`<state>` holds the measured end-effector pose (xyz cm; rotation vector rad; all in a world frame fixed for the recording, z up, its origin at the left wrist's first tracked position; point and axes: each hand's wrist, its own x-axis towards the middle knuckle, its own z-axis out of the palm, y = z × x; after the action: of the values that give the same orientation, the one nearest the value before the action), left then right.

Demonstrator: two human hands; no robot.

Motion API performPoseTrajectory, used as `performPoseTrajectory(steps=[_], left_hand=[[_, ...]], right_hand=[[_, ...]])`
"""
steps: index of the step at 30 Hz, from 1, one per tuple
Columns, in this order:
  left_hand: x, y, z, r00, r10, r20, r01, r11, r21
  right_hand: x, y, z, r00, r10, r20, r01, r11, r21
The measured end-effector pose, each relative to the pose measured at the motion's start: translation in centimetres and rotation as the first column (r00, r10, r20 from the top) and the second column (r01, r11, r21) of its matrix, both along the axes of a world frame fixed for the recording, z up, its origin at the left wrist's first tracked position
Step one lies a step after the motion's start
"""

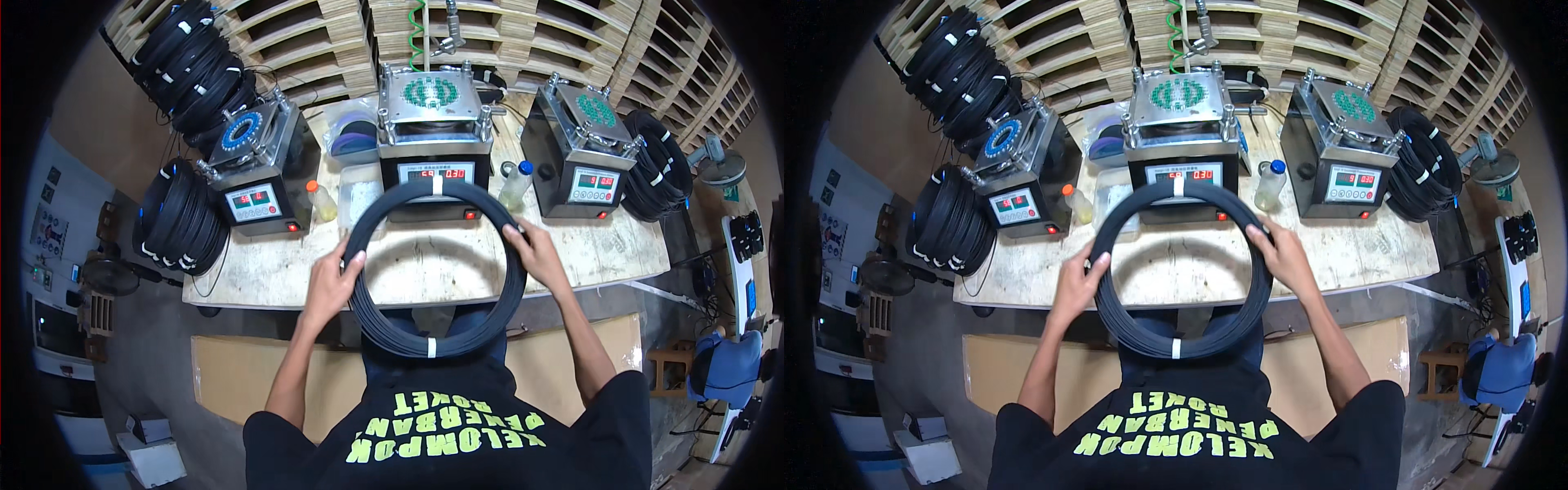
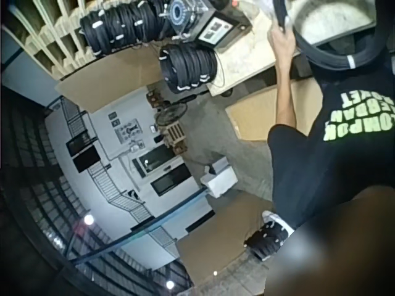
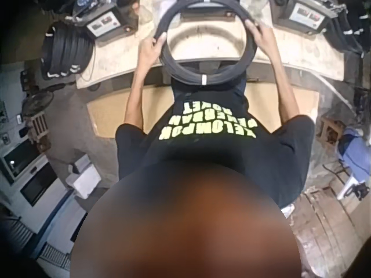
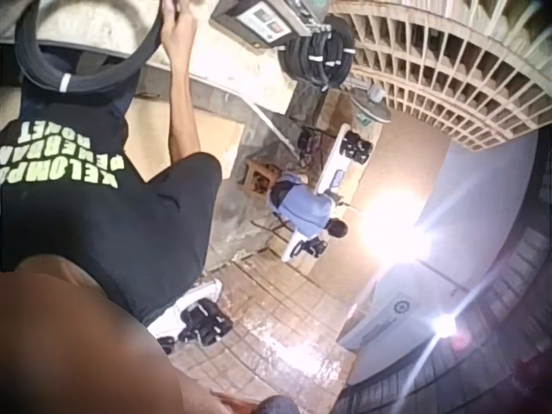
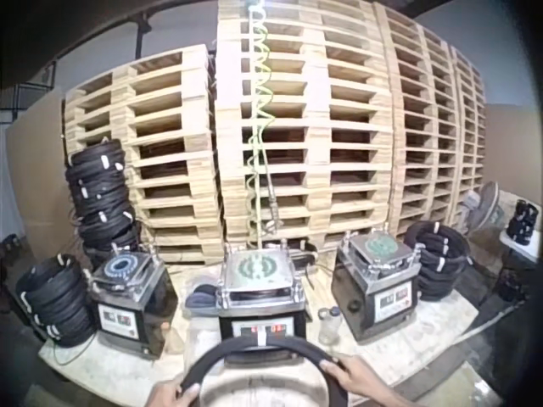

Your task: Operate industrial machines to process coils of black wire and install circuit boards.

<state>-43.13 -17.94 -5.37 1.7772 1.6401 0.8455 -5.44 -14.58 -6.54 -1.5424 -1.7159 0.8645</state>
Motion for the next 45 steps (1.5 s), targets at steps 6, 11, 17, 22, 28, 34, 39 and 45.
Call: performPoseTrajectory(steps=[6,11,17,22,28,34,39,45], left_hand=[[0.2,-2.0,-5.9,0.997,-0.043,-0.070,0.028,0.981,-0.193],[0.0,-0.7,-8.6,0.987,-0.073,-0.144,0.040,0.975,-0.220],[-0.5,-1.0,-9.7,0.934,-0.089,-0.345,0.013,0.976,-0.217],[0.3,-0.7,-10.3,0.928,-0.029,-0.372,-0.033,0.987,-0.159],[0.2,0.9,-10.1,0.942,-0.051,-0.331,-0.028,0.972,-0.232],[-1.4,2.5,-7.5,0.888,-0.179,-0.424,0.052,0.955,-0.293],[-2.7,8.4,-0.9,0.992,-0.094,-0.087,0.081,0.986,-0.143],[-0.5,21.7,6.3,0.984,-0.129,0.125,0.111,0.983,0.146]], right_hand=[[-0.4,-2.3,-6.4,0.999,0.036,0.036,-0.034,0.998,-0.051],[-0.5,-1.3,-9.2,0.948,0.008,0.318,0.025,0.995,-0.101],[-0.9,-2.0,-10.5,0.913,-0.016,0.408,0.047,0.997,-0.066],[-1.8,-1.8,-10.3,0.903,-0.034,0.428,0.035,0.999,0.006],[-1.0,-0.1,-10.0,0.868,-0.004,0.497,-0.002,1.000,0.012],[2.0,3.0,-8.5,0.868,0.130,0.478,-0.092,0.990,-0.103],[5.1,10.7,-1.4,0.970,0.240,0.045,-0.239,0.971,-0.031],[2.4,22.7,8.2,0.979,0.145,-0.143,-0.139,0.989,0.049]])
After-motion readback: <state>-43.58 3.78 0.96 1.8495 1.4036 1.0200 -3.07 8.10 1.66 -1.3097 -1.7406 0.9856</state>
